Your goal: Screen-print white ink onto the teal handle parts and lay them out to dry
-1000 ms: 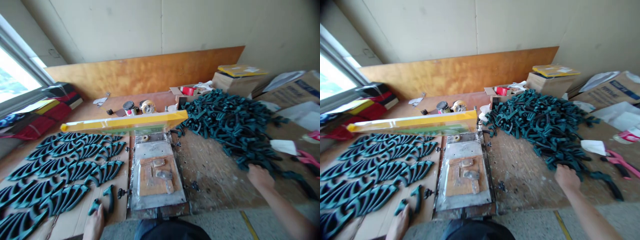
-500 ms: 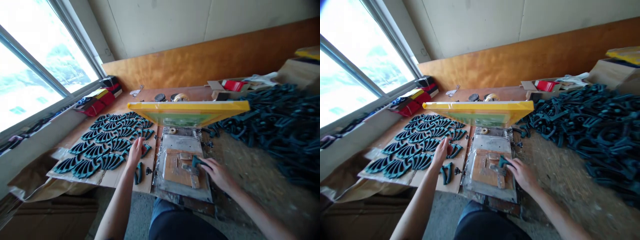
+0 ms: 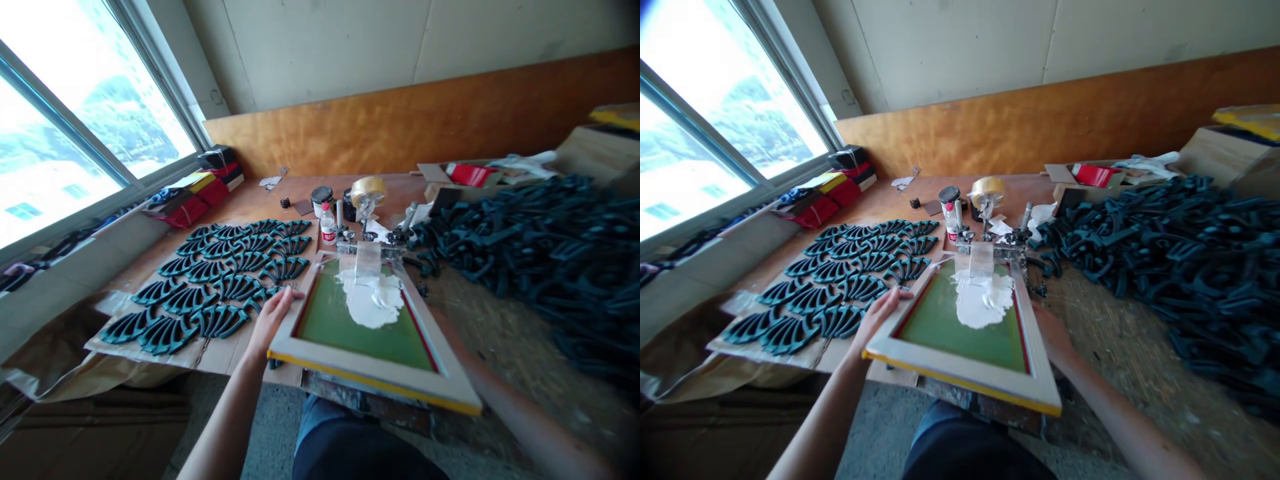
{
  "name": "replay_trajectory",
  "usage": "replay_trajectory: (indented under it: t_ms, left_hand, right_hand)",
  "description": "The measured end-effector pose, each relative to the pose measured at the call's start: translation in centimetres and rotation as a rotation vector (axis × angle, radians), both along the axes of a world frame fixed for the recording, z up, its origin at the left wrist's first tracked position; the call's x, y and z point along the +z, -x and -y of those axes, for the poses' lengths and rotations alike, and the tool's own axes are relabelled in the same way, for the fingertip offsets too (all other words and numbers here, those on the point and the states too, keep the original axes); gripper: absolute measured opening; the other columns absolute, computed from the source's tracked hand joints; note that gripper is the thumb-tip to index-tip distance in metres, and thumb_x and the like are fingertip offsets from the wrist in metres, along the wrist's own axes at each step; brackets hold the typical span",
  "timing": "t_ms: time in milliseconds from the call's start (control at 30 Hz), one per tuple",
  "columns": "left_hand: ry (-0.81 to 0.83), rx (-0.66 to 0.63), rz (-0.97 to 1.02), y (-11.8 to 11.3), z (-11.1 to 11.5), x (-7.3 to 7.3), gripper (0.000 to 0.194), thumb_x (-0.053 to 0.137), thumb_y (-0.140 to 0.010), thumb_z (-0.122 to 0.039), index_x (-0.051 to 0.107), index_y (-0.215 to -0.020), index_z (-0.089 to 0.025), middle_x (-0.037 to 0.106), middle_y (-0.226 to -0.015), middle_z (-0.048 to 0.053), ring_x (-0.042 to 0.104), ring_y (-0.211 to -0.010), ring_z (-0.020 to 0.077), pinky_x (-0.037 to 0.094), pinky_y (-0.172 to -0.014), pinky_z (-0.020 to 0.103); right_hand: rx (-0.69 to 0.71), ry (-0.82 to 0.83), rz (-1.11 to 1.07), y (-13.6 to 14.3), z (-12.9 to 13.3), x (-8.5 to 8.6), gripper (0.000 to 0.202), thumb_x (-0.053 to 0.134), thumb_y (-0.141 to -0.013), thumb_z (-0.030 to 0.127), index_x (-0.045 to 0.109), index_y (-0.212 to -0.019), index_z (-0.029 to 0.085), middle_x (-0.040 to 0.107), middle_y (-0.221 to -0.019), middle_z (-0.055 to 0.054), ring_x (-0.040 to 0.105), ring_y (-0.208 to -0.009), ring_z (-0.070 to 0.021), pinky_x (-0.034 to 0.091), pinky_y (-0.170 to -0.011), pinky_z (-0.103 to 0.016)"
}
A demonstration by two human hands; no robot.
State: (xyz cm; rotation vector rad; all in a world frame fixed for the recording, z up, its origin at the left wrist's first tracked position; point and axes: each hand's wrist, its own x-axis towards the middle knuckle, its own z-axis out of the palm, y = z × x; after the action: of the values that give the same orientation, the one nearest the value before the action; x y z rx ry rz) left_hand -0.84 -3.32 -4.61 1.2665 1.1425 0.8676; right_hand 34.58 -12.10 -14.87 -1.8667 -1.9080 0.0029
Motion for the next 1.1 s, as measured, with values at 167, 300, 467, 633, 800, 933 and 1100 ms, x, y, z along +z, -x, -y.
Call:
replay_trajectory:
  t_ms: [167,300,467,633,800,933,1100]
  left_hand:
    - [0.091,-0.055,-0.217,1.3,2.0,-9.9,0.076,0.059,-0.08,-0.053,0.039,-0.144,-0.017,0.056,-0.062,-0.005,0.051,-0.056,0.0119,0.037,-0.053,0.021]
    - [0.005,-0.06,-0.419,0.9,1.8,-12.5,0.062,0.052,-0.086,-0.046,0.044,-0.142,-0.02,0.052,-0.061,-0.006,0.05,-0.058,0.0124,0.034,-0.055,0.022]
    - [0.056,-0.052,-0.41,0.9,1.8,-11.8,0.057,0.055,-0.084,-0.046,0.053,-0.135,-0.021,0.059,-0.065,-0.003,0.056,-0.065,0.0158,0.039,-0.06,0.023]
    - [0.091,-0.023,-0.398,0.8,1.9,-11.8,0.056,0.057,-0.082,-0.046,0.055,-0.132,-0.021,0.06,-0.066,-0.003,0.057,-0.066,0.0159,0.04,-0.061,0.023]
    - [0.043,-0.058,-0.389,1.1,1.7,-12.2,0.056,0.053,-0.085,-0.047,0.053,-0.134,-0.02,0.058,-0.066,-0.004,0.054,-0.063,0.014,0.037,-0.057,0.022]
    - [0.042,-0.066,-0.342,1.2,1.7,-12.4,0.058,0.052,-0.085,-0.049,0.052,-0.134,-0.018,0.058,-0.065,-0.003,0.053,-0.06,0.0135,0.038,-0.056,0.022]
    - [0.122,-0.08,-0.238,1.2,1.6,-10.3,0.074,0.059,-0.079,-0.055,0.044,-0.141,-0.016,0.058,-0.062,-0.004,0.052,-0.053,0.0127,0.037,-0.051,0.022]
  right_hand:
    - [-0.037,-0.145,-0.028,0.6,-4.7,4.6,0.049,0.062,-0.086,0.036,0.054,-0.129,0.013,0.058,-0.121,-0.015,0.059,-0.106,-0.0264,0.05,-0.086,-0.035]
    - [0.139,0.095,0.104,5.6,-7.1,5.9,0.033,0.07,-0.079,0.024,0.06,-0.109,0.017,0.063,-0.109,-0.01,0.057,-0.103,-0.0258,0.048,-0.083,-0.034]
    - [0.378,0.187,0.169,7.1,-3.1,4.2,0.018,0.049,-0.082,0.005,0.062,-0.085,0.017,0.064,-0.087,-0.008,0.057,-0.09,-0.0217,0.044,-0.077,-0.031]
    - [0.665,0.221,0.111,5.5,-0.8,4.8,0.02,0.05,-0.077,0.004,0.062,-0.078,0.02,0.062,-0.079,-0.003,0.055,-0.08,-0.0186,0.042,-0.071,-0.028]
    - [0.488,0.057,0.053,6.6,-1.0,4.1,0.02,0.05,-0.08,0.004,0.064,-0.082,0.019,0.063,-0.083,-0.005,0.056,-0.087,-0.0205,0.044,-0.075,-0.03]
    - [0.57,0.067,0.044,6.5,0.1,3.6,0.019,0.052,-0.083,0.008,0.066,-0.088,0.019,0.065,-0.086,-0.005,0.058,-0.087,-0.0202,0.046,-0.078,-0.031]
    - [0.265,0.124,-0.043,5.7,-4.2,6.5,0.038,0.065,-0.084,0.026,0.059,-0.122,0.03,0.068,-0.109,-0.001,0.064,-0.091,-0.0188,0.049,-0.08,-0.029]
